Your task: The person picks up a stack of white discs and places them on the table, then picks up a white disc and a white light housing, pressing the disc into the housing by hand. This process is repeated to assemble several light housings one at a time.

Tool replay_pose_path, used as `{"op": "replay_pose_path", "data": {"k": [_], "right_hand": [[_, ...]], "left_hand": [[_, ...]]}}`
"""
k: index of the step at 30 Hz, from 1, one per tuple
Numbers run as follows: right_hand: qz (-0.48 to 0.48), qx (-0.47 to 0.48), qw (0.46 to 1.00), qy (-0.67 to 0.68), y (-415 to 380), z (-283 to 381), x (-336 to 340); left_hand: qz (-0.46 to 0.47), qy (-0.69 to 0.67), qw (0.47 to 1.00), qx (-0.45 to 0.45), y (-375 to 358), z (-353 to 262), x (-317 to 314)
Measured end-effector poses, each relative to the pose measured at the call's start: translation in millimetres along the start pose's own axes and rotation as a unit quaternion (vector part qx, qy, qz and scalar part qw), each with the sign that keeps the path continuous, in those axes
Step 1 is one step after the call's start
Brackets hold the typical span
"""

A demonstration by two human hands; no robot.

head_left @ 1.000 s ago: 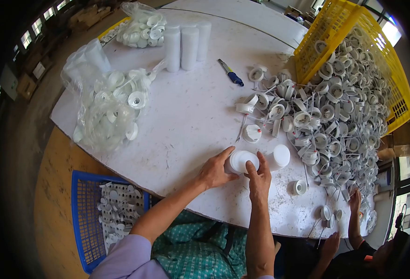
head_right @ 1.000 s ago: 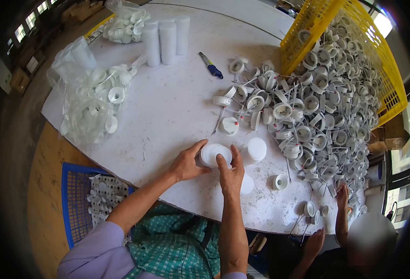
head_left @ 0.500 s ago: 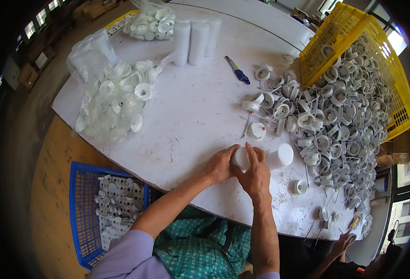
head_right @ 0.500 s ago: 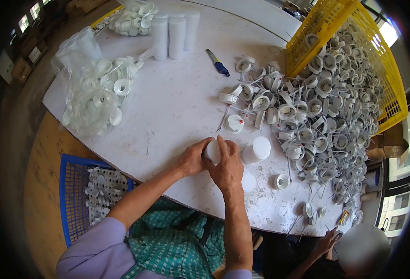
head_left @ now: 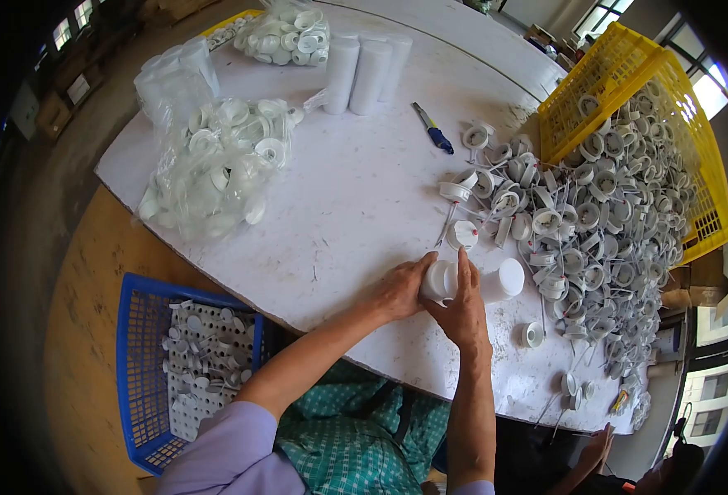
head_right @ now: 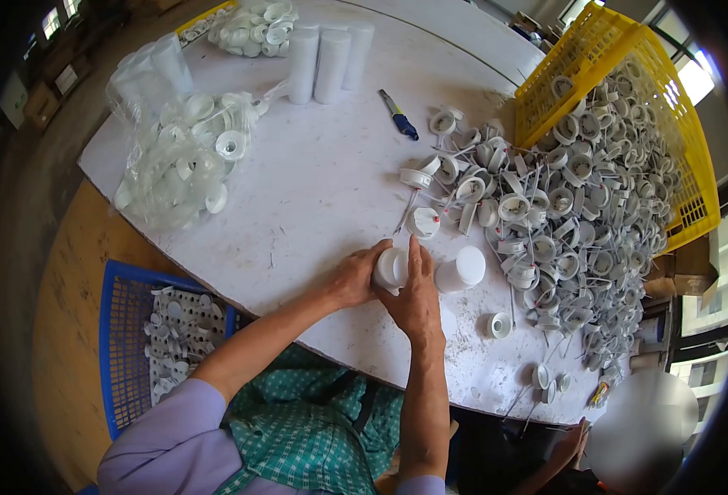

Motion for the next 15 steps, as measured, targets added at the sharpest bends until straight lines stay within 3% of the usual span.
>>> {"op": "replay_pose_path", "data": {"k": [4, 6, 12, 15], "right_hand": [[0.008, -0.043, 0.999, 0.019, -4.5, -7.5, 3.4], [0.019, -0.008, 0.997, -0.072, -3.4, -2.4, 1.5], [0.035, -0.002, 0.991, -0.126, -1.4, 12.7, -4.3], [-0.011, -0.033, 0.998, -0.044, -9.3, 18.6, 11.4]], "left_hand": [[0.028, 0.005, 0.999, 0.013, -0.5, 2.0, -3.9], [0.03, 0.003, 0.999, 0.014, -1.0, 2.0, -3.2], [0.004, -0.007, 1.0, 0.01, -3.5, 3.8, -2.6], [0.012, 0.003, 1.0, 0.027, -4.6, 2.2, -2.1]]}}
Point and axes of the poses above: each hand's wrist, its own y-axis towards the middle knuckle, its own x-axis out of the back of the hand, z = x × y, the point moved 9 cm from there along y, towards the middle knuckle, and after that the axes turned 12 degrees about y, right-handed, at the moved point
